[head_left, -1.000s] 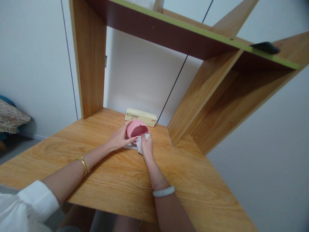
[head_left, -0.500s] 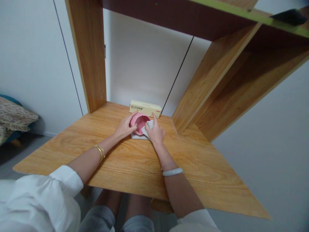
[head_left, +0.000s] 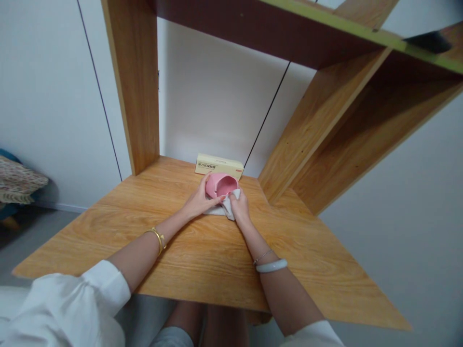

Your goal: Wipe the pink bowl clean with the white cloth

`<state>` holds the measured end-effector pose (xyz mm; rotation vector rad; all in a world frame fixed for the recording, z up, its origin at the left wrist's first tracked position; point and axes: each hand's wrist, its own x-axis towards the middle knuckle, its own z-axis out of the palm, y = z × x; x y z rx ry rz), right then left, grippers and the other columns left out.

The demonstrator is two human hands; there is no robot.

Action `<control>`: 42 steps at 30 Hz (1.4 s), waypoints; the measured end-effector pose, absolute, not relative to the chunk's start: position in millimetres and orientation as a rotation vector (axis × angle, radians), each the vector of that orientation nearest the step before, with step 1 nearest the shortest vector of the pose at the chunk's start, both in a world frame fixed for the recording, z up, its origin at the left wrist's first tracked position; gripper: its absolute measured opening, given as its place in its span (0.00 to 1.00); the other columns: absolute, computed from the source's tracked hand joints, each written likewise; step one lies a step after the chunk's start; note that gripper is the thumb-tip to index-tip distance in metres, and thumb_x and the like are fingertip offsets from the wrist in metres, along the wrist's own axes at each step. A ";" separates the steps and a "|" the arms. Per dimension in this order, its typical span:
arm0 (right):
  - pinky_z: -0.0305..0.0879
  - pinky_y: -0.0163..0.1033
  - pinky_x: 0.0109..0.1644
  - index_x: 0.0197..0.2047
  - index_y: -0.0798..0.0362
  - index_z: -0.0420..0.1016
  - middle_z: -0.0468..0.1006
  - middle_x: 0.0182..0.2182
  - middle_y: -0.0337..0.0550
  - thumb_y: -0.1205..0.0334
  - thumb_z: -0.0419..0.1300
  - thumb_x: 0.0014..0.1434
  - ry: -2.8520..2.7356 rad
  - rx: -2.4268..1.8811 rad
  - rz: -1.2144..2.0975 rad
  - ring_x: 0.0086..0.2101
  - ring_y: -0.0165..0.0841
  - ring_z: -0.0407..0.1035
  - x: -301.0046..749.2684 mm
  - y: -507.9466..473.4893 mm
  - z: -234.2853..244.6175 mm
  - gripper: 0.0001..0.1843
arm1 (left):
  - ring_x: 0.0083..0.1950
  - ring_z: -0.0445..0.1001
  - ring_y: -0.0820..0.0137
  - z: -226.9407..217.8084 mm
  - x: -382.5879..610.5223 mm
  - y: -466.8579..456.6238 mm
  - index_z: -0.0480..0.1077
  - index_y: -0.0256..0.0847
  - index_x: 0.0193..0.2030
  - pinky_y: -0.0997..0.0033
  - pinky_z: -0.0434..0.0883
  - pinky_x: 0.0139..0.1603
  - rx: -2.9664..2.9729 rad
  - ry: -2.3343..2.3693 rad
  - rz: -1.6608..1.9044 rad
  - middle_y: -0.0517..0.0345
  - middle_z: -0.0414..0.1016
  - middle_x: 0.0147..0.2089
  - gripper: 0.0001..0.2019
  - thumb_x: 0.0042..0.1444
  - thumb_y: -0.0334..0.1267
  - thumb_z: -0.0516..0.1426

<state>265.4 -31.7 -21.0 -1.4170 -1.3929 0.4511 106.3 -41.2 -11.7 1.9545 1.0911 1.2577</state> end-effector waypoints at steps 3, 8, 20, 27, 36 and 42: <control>0.63 0.39 0.47 0.50 0.56 0.66 0.76 0.42 0.47 0.61 0.50 0.51 -1.357 -1.422 0.480 0.40 0.35 0.69 266.2 -31.2 -20.2 0.22 | 0.65 0.56 0.59 -15.1 110.7 -41.4 0.37 0.41 0.67 0.58 0.59 0.62 1.892 1.049 1.277 0.42 0.49 0.67 0.45 0.49 0.51 0.58; 0.62 0.40 0.48 0.53 0.55 0.64 0.74 0.44 0.48 0.60 0.51 0.53 -1.385 -1.439 0.448 0.43 0.36 0.69 264.0 -33.9 -15.8 0.24 | 0.64 0.57 0.61 -23.2 110.4 -33.0 0.36 0.38 0.67 0.59 0.58 0.63 1.794 1.047 1.266 0.41 0.51 0.66 0.43 0.52 0.48 0.57; 0.63 0.39 0.42 0.61 0.51 0.57 0.77 0.40 0.48 0.56 0.51 0.59 -1.581 -1.662 0.130 0.38 0.40 0.71 258.5 -50.5 7.7 0.27 | 0.62 0.60 0.61 -23.7 112.4 -23.5 0.45 0.36 0.64 0.60 0.56 0.63 1.521 1.089 1.328 0.43 0.57 0.63 0.37 0.51 0.42 0.57; 0.62 0.40 0.43 0.63 0.52 0.53 0.77 0.41 0.50 0.56 0.49 0.61 -1.553 -1.692 0.056 0.41 0.42 0.71 258.2 -49.4 8.8 0.28 | 0.62 0.60 0.62 -18.5 111.8 -27.0 0.46 0.37 0.64 0.61 0.53 0.64 1.486 1.090 1.316 0.44 0.58 0.63 0.36 0.50 0.40 0.57; 0.61 0.40 0.43 0.64 0.51 0.52 0.77 0.40 0.49 0.56 0.48 0.61 -1.563 -1.721 0.074 0.41 0.42 0.71 258.8 -47.2 9.3 0.28 | 0.64 0.57 0.63 -13.9 112.8 -30.0 0.45 0.36 0.64 0.62 0.51 0.66 1.492 1.111 1.288 0.44 0.55 0.65 0.35 0.51 0.40 0.55; 0.62 0.40 0.44 0.63 0.50 0.51 0.76 0.42 0.49 0.56 0.50 0.60 -1.488 -1.688 0.104 0.42 0.42 0.71 259.5 -48.3 10.2 0.29 | 0.64 0.57 0.62 -16.7 111.6 -29.0 0.45 0.38 0.65 0.61 0.52 0.65 1.487 1.090 1.295 0.45 0.55 0.65 0.36 0.51 0.40 0.55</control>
